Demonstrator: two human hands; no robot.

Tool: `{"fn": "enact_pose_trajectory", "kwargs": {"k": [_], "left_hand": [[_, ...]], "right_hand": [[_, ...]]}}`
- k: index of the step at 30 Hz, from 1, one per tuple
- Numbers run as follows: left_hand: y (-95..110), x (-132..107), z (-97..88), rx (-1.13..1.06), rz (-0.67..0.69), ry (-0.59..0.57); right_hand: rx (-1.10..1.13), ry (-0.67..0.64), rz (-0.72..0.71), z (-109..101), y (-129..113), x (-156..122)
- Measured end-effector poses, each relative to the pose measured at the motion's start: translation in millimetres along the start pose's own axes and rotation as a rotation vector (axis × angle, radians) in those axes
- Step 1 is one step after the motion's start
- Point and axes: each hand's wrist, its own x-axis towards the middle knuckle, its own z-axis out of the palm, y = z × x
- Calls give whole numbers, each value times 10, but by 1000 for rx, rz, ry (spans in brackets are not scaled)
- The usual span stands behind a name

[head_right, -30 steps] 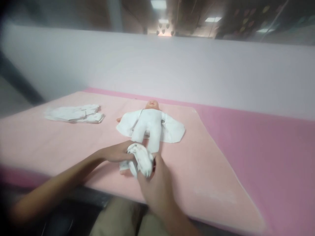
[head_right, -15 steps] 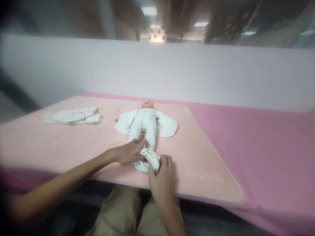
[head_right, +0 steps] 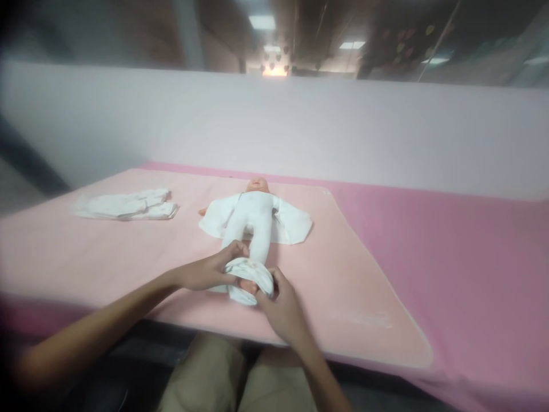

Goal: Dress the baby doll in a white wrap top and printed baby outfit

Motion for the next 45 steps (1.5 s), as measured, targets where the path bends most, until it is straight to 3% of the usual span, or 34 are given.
{"fn": "enact_pose_trajectory", "kwargs": {"k": [4, 8, 11, 14, 18, 22, 27, 31, 34, 36, 38, 41, 45], "left_hand": [[-94, -5, 22, 107, 49, 76], [-184, 122, 10, 416, 82, 169], [-177, 211, -90, 700, 86, 209], [-122, 203, -249, 734, 109, 161], [-81, 106, -472, 557, 102, 45], [-132, 128, -662, 408, 54, 6], [-378, 302, -771, 238, 79, 140], [-644, 334, -735, 84, 0, 283], [-739, 279, -737, 56, -39, 276], [-740, 234, -759, 35, -42, 235], [-719, 212, -765, -63, -60, 216], [-698, 262, -691, -417, -96, 333], [-745, 408, -538, -857, -132, 478]], "right_hand": [[-107, -121, -8, -258, -31, 236], [-161, -240, -43, -467, -102, 502], [-154, -347, -73, -543, -205, 651], [-147, -472, -67, -604, -338, 739], [-89, -528, -11, -655, -486, 879], [-82, -386, 40, -605, -460, 1202], [-106, -259, 4, -497, -164, 1541], [-164, -132, -10, -446, 134, 1533], [-217, -59, 1, -409, 268, 1483], [-117, -65, 24, -375, 284, 1456], [139, -94, 115, -338, 254, 1430], [572, -125, 304, -301, 177, 1401], [775, -76, 354, -320, 139, 1408]]}}
